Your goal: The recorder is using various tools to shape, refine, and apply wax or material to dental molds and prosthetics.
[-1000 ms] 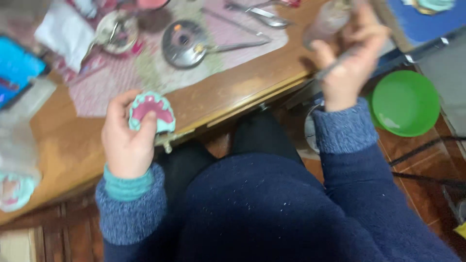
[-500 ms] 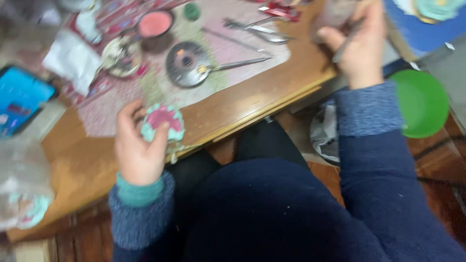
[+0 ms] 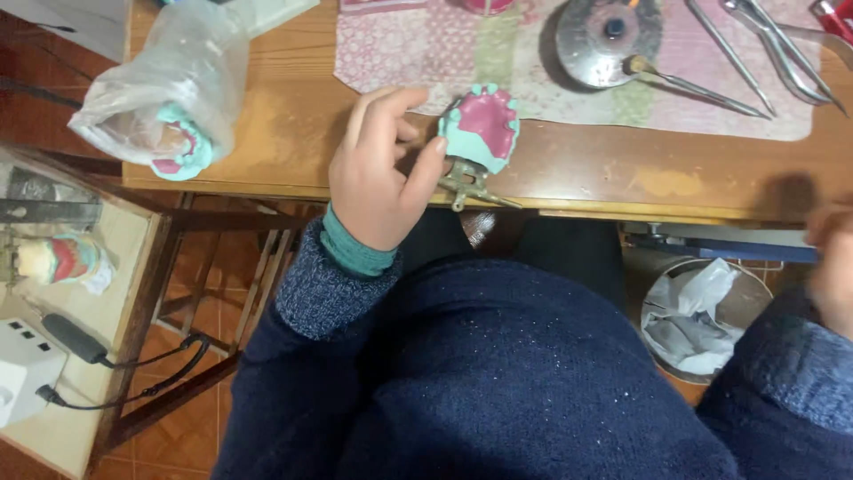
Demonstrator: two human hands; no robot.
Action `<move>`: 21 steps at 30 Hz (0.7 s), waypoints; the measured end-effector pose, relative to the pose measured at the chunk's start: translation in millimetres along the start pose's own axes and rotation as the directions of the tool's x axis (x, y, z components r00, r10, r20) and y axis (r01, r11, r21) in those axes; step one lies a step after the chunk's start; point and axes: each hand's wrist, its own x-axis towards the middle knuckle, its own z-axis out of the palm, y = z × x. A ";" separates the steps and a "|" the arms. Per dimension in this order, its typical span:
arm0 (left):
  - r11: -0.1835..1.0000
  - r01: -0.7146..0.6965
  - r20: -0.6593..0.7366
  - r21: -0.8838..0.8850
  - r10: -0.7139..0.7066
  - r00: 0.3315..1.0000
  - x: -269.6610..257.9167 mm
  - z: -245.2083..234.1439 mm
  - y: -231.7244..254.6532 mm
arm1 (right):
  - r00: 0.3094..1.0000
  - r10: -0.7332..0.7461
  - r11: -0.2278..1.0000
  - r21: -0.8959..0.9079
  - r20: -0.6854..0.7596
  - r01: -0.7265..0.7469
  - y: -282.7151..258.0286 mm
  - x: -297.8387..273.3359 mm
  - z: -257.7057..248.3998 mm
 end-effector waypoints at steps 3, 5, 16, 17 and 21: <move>0.985 -0.142 -0.057 0.100 0.148 0.987 -15.0 4.5 -12.3 | 0.990 -0.071 0.966 -0.237 0.122 0.099 -139.8 78.3 65.2; 0.951 -0.248 -0.070 0.186 0.265 0.962 -20.5 11.4 -11.7 | 0.964 -0.126 0.878 -0.425 0.236 0.219 -223.8 100.9 87.2; 0.960 -0.101 -0.021 0.260 0.110 0.994 -7.2 37.0 1.5 | 0.987 -0.140 0.960 -0.232 0.080 0.155 -234.5 101.7 106.7; 0.959 -0.091 -0.033 0.267 0.103 0.994 -6.5 34.4 0.3 | 0.985 -0.150 0.960 -0.226 0.089 0.167 -233.1 101.4 109.8; 0.978 -0.164 -0.058 0.133 0.172 0.983 -7.5 13.5 -1.8 | 0.996 -0.079 0.989 -0.125 -0.039 0.073 -172.2 92.9 109.6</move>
